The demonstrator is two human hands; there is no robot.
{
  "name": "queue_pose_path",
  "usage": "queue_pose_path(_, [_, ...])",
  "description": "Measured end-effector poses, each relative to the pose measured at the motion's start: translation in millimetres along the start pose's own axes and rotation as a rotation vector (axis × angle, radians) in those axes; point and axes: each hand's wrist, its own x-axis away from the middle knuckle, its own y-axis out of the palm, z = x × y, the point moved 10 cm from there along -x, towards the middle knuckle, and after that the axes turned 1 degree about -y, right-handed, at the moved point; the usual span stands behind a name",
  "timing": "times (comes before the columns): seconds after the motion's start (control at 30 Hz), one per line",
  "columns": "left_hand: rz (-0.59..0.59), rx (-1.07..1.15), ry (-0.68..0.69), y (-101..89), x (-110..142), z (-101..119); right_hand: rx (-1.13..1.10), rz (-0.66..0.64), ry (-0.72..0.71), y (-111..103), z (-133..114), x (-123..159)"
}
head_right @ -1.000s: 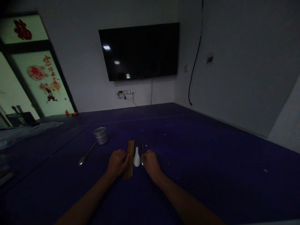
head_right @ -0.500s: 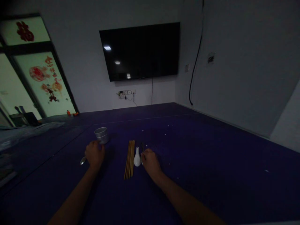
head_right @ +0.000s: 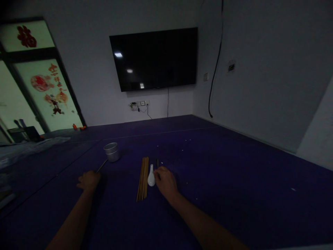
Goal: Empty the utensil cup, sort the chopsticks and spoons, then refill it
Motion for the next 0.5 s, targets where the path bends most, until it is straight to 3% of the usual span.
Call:
queue_pose_path(0.27, [-0.025,0.083,0.024,5.3,0.8,5.1,0.020,-0.012,0.015,-2.8,-3.3,1.2])
queue_pose_path(0.43, [0.167,0.496,-0.057,-1.6,-8.9,-14.2,0.006,0.020,0.014,-7.8,-5.8,1.5])
queue_pose_path(0.5, [0.249,0.604,-0.017,-9.2,-10.3,-15.7,0.011,0.042,0.024,-10.6,-6.0,1.9])
